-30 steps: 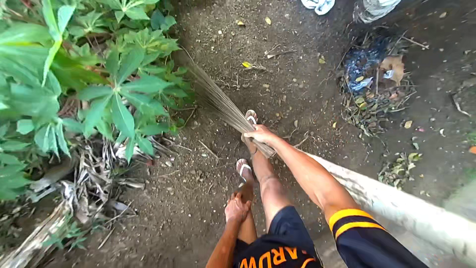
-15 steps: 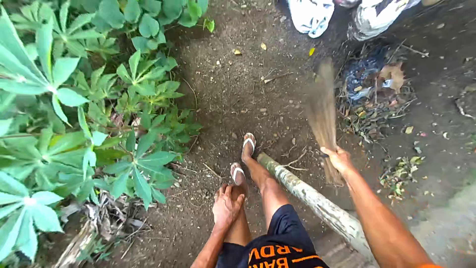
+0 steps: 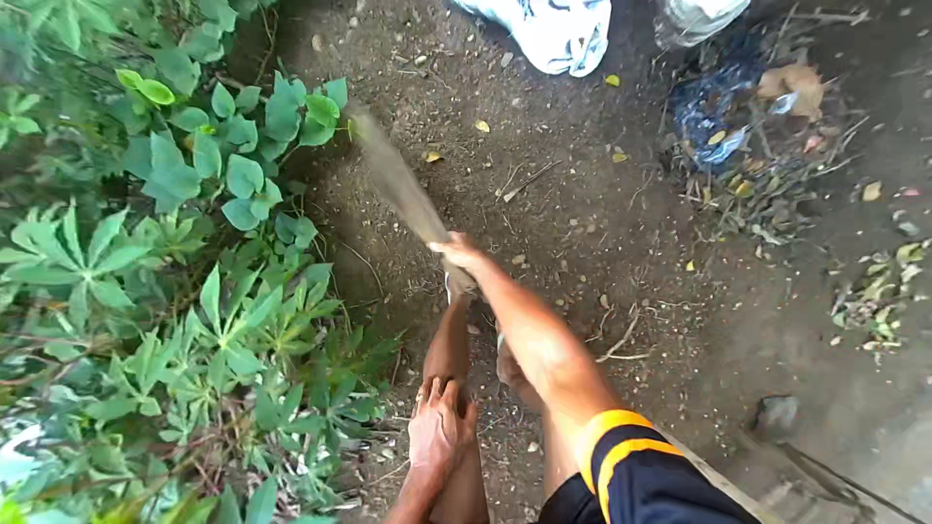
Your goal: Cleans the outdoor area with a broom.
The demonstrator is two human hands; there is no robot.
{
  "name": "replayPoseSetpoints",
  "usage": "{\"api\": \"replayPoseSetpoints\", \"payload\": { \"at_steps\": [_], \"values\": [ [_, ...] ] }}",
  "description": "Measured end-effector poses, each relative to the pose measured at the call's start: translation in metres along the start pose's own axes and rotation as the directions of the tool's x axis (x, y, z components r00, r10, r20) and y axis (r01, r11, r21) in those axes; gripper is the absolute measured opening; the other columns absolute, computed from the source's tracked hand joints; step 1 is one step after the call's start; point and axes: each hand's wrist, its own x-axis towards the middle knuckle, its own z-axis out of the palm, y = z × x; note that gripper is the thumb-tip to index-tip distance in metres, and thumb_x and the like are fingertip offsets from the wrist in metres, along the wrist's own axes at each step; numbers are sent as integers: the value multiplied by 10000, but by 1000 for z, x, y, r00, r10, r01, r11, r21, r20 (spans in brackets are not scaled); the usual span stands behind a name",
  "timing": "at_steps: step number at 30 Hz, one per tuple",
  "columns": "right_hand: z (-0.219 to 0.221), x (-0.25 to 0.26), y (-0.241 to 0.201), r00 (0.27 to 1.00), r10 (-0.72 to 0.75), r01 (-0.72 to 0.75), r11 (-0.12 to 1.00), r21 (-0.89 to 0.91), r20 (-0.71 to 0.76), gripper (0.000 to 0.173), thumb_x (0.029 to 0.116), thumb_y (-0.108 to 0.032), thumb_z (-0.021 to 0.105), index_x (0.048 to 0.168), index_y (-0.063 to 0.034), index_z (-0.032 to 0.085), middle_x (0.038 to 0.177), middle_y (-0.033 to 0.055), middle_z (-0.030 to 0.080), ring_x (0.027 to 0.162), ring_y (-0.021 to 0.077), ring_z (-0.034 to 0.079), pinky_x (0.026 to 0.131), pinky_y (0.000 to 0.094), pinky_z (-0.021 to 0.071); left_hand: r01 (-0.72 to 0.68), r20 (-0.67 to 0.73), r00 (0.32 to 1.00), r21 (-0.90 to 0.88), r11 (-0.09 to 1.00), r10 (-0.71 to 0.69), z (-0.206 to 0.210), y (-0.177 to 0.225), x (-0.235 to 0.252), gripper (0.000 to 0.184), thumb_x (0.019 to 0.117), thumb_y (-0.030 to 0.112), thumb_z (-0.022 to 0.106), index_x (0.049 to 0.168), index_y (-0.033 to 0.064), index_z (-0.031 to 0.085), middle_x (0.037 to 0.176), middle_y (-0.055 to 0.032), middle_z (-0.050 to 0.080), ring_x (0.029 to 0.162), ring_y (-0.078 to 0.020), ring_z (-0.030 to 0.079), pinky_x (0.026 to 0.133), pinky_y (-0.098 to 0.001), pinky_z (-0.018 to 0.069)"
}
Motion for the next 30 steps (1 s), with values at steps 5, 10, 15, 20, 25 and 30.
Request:
{"api": "replayPoseSetpoints", "payload": {
  "at_steps": [5, 10, 15, 20, 25, 30],
  "values": [
    [-175, -94, 160, 865, 355, -338, 935, 111, -354, 509, 983, -388, 702, 1368, -64, 623, 1265, 200, 672, 1123, 325, 668, 972, 522, 549, 0, 97, 995, -13, 1000, 2, -39, -8, 16, 500, 921, 500, 620, 1335, 223, 668, 1487, -72, 559, 1437, -323, 448, 1081, -541, 461],
    [-251, -220, 162, 697, 346, -461, 887, -23, -628, 489, 993, -311, 698, 1358, 2, 607, 1286, 276, 638, 1232, 394, 601, 1059, 586, 457, 4, 169, 986, 18, 1000, -7, -76, -3, 32, 527, 928, 513, 607, 1369, 227, 638, 1517, -82, 525, 1441, -335, 440, 1055, -557, 482],
    [-213, -221, 93, 787, 260, -305, 952, 14, -559, 466, 985, -287, 691, 1360, -24, 606, 1194, 211, 687, 1107, 313, 670, 985, 537, 529, -10, 160, 987, 20, 1000, 6, -88, -4, 45, 499, 924, 517, 611, 1341, 247, 658, 1500, -50, 542, 1422, -310, 465, 1057, -540, 483],
    [-150, -67, 20, 968, 93, -75, 994, 85, -232, 460, 1001, -268, 693, 1362, 1, 600, 1231, 222, 680, 1134, 303, 665, 1021, 490, 521, -6, 111, 994, -7, 1000, 6, -100, -1, 52, 488, 917, 495, 637, 1325, 230, 678, 1495, -29, 558, 1407, -292, 491, 1064, -523, 479],
    [-172, 76, -1, 961, 124, -136, 990, -33, -247, 538, 981, -367, 702, 1388, -28, 606, 1319, 254, 642, 1262, 412, 592, 1068, 625, 451, -30, -82, 996, -105, 994, 21, -98, -4, 55, 484, 844, 452, 683, 1228, 163, 736, 1393, -42, 643, 1281, -339, 600, 967, -592, 519],
    [-297, -4, 103, 797, 296, -280, 954, 112, -527, 494, 992, -388, 691, 1323, -25, 645, 1271, 259, 657, 1200, 415, 619, 1029, 629, 478, -47, -82, 996, -109, 993, 38, -97, 26, 54, 441, 839, 401, 707, 1176, 119, 748, 1389, -82, 641, 1288, -374, 585, 975, -598, 504]
  ]
}}
